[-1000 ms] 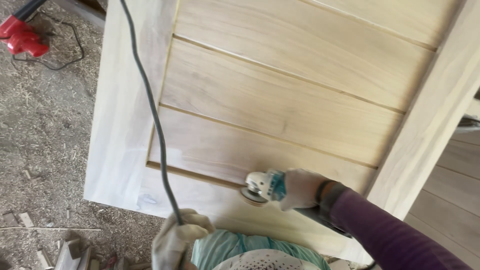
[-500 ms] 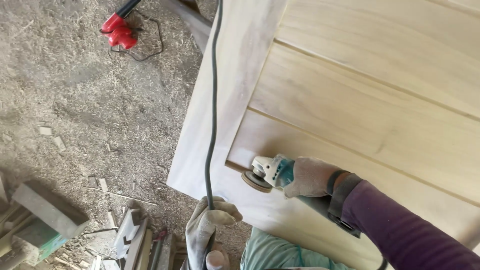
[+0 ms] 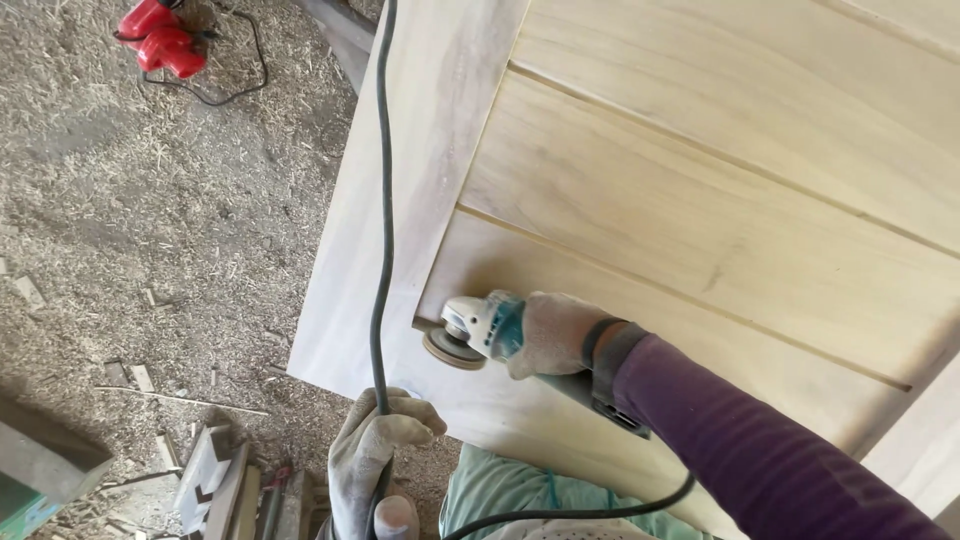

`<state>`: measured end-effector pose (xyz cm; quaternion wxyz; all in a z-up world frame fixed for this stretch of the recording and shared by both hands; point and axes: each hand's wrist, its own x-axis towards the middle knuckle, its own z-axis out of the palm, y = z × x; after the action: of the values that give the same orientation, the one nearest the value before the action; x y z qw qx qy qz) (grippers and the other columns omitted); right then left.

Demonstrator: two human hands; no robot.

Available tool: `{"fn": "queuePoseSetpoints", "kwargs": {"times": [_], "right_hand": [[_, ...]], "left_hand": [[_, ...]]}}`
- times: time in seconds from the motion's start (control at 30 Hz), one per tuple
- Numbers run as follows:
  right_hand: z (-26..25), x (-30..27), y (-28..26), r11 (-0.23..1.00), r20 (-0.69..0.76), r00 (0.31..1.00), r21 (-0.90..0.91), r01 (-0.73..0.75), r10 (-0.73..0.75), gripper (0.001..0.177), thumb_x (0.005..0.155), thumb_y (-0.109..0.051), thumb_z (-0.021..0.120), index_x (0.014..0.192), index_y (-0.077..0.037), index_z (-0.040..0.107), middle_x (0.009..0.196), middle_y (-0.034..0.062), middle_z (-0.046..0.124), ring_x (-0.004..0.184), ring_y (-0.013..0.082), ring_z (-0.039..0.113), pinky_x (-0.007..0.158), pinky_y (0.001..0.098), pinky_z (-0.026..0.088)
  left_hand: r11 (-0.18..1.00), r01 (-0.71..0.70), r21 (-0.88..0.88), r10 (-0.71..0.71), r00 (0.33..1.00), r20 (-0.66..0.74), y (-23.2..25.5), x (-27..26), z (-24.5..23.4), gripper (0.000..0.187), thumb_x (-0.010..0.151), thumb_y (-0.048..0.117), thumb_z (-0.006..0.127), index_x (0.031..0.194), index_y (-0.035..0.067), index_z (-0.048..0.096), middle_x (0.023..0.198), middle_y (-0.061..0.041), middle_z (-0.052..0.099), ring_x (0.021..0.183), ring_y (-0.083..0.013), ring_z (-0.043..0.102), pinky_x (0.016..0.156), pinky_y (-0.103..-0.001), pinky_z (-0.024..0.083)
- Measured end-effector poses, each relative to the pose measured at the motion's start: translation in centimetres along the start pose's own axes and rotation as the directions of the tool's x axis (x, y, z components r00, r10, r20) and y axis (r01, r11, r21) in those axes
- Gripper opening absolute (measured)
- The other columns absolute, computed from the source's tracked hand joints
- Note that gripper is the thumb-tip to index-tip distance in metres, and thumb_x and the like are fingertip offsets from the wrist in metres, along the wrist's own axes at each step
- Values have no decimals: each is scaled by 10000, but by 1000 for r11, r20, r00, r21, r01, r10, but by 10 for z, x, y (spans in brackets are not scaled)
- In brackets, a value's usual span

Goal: Use a power sander to smooth the surface of a wooden door panel.

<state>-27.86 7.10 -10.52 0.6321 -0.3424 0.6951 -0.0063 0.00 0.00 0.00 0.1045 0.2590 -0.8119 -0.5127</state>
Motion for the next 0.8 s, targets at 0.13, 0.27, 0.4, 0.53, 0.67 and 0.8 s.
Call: {"fn": "queuePoseSetpoints", "kwargs": {"times": [0.13, 0.27, 0.4, 0.53, 0.67, 0.8], "right_hand": [[14, -20, 43, 999, -36, 999, 44, -10, 11, 581, 606, -392, 835, 994, 22, 708, 931, 245, 741, 900, 374, 735, 812, 447, 597], [26, -53, 92, 987, 29, 988, -53, -149, 151, 595, 632, -391, 828, 1046, 10, 682, 968, 229, 743, 928, 359, 742, 836, 428, 603], [38, -92, 139, 965, 79, 962, -69, -255, 260, 554, 629, -361, 817, 1047, -21, 691, 978, 197, 753, 950, 334, 744, 866, 408, 602], [51, -128, 176, 941, 99, 936, -61, -333, 338, 539, 644, -352, 812, 1053, -22, 690, 979, 189, 761, 946, 321, 747, 875, 399, 602], [67, -166, 215, 887, 154, 878, 10, -461, 454, 565, 686, -358, 820, 1121, -44, 643, 1015, 135, 750, 958, 269, 737, 881, 378, 595], [102, -211, 265, 836, 127, 894, 318, -446, 429, 478, 736, -353, 837, 1044, -21, 685, 927, 128, 724, 901, 239, 702, 854, 380, 560]], "left_hand": [[1000, -9, -23, 9, 1000, -9, 5, 62, 16, 747, 1021, 745, 233, 911, 102, 598, 867, -109, 736, 851, -264, 719, 868, -454, 575], [994, -101, 45, 97, 992, 79, 3, 67, 34, 723, 1060, 699, 245, 963, 64, 577, 960, -145, 730, 932, -308, 718, 835, -441, 587], [987, -130, 90, 110, 974, 200, -14, 65, 59, 665, 1057, 650, 339, 1029, 27, 569, 1085, -194, 719, 1034, -382, 680, 887, -477, 546], [979, -144, 142, 105, 962, 253, -47, 56, 93, 630, 1053, 624, 392, 1072, 17, 560, 1142, -210, 708, 1093, -415, 640, 947, -506, 493], [946, -109, 305, -5, 936, 351, -70, 47, 125, 648, 989, 639, 444, 1073, 9, 568, 1011, -212, 661, 1020, -416, 592, 924, -518, 458], [896, -148, 419, -52, 901, 430, -78, 41, 151, 674, 953, 667, 455, 1043, 9, 570, 938, -211, 633, 989, -407, 576, 938, -522, 434]]}}
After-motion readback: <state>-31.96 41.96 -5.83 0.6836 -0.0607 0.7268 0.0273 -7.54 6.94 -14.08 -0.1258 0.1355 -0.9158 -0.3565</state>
